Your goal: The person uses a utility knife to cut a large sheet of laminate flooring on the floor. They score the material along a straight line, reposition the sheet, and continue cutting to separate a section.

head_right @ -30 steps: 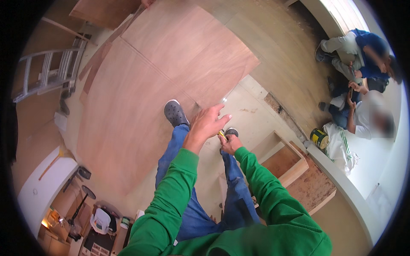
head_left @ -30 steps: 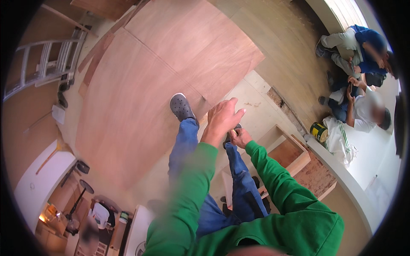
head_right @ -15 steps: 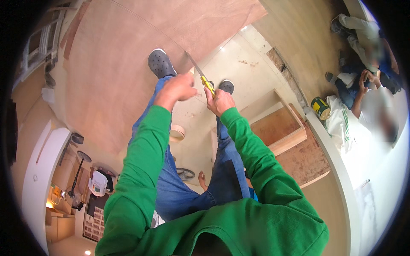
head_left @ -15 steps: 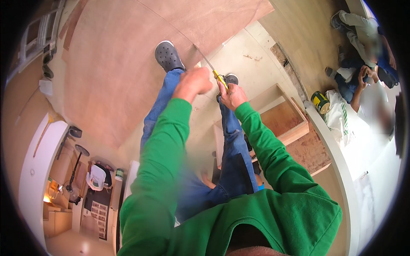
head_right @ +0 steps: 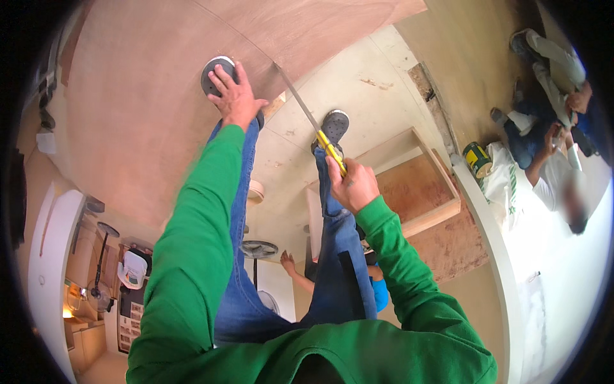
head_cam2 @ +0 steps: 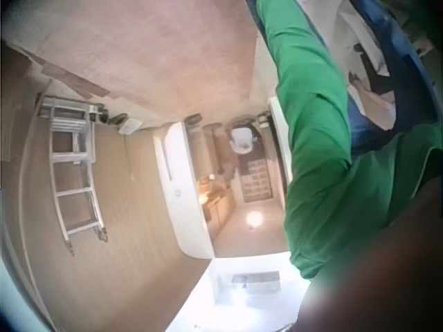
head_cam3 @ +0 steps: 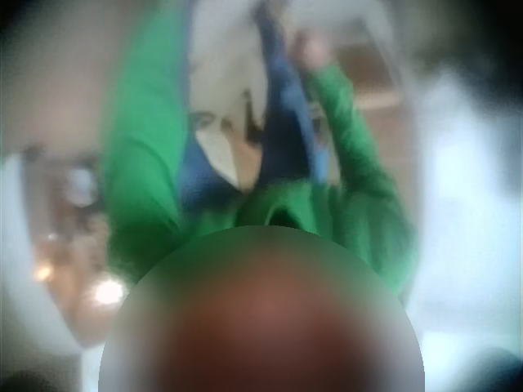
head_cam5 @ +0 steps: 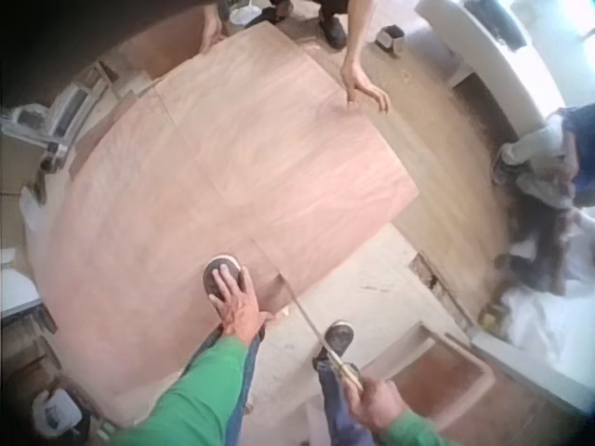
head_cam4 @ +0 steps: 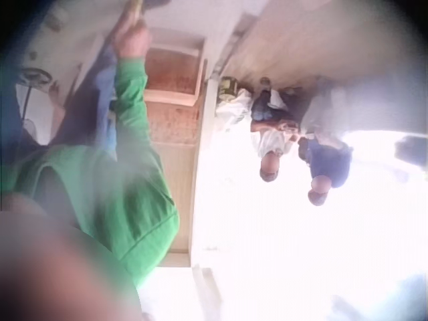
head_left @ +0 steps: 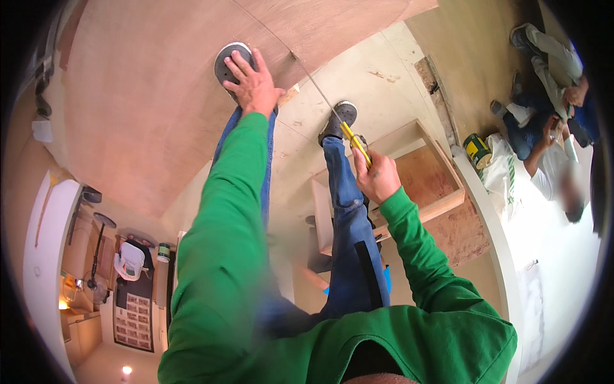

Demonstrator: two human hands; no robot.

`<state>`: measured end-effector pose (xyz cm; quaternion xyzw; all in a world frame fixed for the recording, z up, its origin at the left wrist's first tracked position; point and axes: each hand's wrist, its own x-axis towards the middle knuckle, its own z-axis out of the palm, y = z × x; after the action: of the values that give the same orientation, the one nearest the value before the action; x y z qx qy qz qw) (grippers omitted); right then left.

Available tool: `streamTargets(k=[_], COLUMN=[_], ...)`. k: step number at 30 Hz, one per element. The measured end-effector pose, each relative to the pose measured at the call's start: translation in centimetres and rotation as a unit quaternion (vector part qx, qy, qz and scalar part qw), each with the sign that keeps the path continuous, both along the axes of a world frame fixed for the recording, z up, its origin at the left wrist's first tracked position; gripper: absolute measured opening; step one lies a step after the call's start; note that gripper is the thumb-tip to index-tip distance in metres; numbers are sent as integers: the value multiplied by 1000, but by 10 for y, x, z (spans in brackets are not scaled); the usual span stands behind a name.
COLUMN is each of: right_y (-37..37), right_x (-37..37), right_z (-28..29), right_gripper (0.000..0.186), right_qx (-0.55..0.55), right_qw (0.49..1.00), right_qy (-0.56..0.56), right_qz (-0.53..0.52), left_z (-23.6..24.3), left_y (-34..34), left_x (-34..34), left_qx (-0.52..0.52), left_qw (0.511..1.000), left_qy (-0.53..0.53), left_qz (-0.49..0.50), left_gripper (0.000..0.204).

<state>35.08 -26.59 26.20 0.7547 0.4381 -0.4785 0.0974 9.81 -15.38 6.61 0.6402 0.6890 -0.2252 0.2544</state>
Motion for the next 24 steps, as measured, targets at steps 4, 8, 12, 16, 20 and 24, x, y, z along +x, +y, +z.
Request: streamTargets(k=[4,8,12,16,20,24], right_y=[-3,-14,-17,17,62,34], right_x=[-9,0,12,-1,-38,-31], right_z=[-53,-47,15,14,-107,-116], right_gripper=[53,49,46,49,57,58], right_qx=[44,49,38,9,18,22], right_qw=[999,998,999,1000,1000,1000], right_qy=[9,-4,11,-9,2,3], right_qz=[22,-24,-16,-6,-21,-10], left_z=[-31,-39,-37,-43,-51,-46], left_y=[-20,-23,-20,-22,-26,-23], left_x=[19,22,23,24,22,22], left_qx=[50,63,30,46,59,63], left_qw=[990,987,990,988,987,986], left_qy=[119,140,132,140,141,143], left_qz=[-52,-51,-39,-37,-38,-51], left_gripper=[120,108,104,102,99,97])
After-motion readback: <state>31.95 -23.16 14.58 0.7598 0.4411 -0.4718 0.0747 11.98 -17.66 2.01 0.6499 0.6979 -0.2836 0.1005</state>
